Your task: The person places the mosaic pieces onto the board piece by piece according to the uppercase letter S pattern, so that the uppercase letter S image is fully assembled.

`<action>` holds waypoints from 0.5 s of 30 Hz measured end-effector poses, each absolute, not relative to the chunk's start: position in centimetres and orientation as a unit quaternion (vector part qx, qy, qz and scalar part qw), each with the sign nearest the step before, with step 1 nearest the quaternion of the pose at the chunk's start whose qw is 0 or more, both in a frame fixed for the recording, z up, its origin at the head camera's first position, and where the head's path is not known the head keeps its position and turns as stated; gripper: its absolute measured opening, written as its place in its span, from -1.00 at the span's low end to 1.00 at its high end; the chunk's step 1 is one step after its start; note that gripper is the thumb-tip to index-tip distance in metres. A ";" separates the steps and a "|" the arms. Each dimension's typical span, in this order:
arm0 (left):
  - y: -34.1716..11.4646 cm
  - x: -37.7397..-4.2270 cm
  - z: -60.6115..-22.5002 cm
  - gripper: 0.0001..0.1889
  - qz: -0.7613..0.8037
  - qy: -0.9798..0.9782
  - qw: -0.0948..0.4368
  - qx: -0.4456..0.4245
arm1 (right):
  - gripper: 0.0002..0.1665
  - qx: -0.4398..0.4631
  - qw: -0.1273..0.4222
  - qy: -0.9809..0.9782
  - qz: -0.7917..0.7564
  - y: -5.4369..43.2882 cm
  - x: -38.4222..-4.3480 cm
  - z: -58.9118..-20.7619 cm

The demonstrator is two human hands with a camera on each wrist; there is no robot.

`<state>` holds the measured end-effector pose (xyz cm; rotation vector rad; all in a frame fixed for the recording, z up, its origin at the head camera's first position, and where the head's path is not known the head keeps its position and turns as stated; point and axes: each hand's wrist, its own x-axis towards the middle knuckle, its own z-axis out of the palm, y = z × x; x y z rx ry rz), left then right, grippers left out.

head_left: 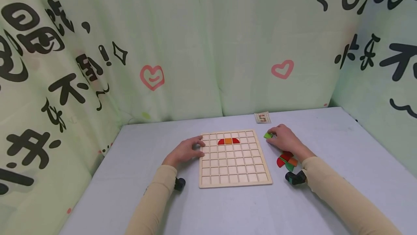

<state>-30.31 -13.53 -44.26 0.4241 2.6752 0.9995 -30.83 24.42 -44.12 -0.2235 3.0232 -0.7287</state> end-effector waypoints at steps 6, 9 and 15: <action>-13.5 -30.3 -44.2 -0.70 0.341 0.921 0.128 0.140 | -0.52 -0.076 0.010 0.968 -0.239 24.3 -30.7 -44.1; -13.5 -30.3 -44.2 -0.70 0.343 0.920 0.129 0.139 | -0.52 -0.076 0.010 0.968 -0.240 24.3 -30.6 -44.2; -13.4 -30.3 -44.3 -0.70 0.345 0.919 0.130 0.137 | -0.57 -0.081 -0.001 0.969 -0.234 24.3 -30.6 -44.2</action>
